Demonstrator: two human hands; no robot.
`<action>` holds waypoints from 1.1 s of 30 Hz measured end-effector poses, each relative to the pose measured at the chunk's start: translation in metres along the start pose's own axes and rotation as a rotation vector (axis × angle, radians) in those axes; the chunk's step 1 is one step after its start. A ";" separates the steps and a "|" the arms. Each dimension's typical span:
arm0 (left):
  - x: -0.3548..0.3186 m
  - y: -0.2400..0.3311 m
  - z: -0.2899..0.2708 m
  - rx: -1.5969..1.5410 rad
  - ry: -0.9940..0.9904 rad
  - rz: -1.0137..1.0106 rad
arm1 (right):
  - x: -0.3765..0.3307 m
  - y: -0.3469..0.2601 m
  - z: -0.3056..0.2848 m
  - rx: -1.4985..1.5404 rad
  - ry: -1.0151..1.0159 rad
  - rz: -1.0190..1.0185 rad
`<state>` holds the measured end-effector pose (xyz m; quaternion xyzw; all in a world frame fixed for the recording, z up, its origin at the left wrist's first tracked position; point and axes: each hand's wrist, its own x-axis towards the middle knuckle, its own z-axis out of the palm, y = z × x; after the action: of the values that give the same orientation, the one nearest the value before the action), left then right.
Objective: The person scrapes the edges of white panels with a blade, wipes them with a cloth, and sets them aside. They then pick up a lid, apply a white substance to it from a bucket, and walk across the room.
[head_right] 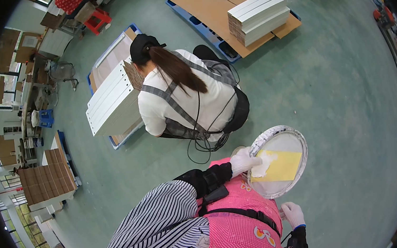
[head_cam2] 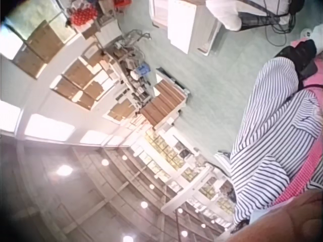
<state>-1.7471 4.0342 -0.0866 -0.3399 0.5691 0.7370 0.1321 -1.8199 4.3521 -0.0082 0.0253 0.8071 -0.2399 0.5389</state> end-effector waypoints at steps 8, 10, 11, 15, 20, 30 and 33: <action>0.008 -0.009 0.001 0.125 0.045 0.058 | 0.011 0.001 0.002 -0.032 -0.033 -0.076; 0.006 -0.005 0.002 0.096 0.037 0.042 | 0.013 0.001 0.003 -0.012 -0.032 -0.083; 0.006 -0.006 0.002 0.097 0.038 0.043 | 0.012 0.000 0.006 0.044 -0.001 -0.076; 0.003 0.002 0.001 0.113 0.033 0.049 | 0.010 -0.003 0.003 0.022 0.001 -0.037; 0.005 0.000 0.000 0.147 0.024 0.039 | 0.006 -0.012 -0.001 -0.103 -0.035 0.009; 0.007 0.004 0.001 0.186 0.007 0.056 | 0.011 -0.002 0.001 0.018 -0.010 -0.028; 0.010 -0.002 0.001 0.222 0.015 0.050 | 0.008 -0.007 0.002 -0.005 0.005 -0.065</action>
<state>-1.7541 4.0333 -0.0945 -0.3142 0.6568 0.6697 0.1462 -1.8233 4.3434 -0.0139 -0.0017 0.8095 -0.2554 0.5287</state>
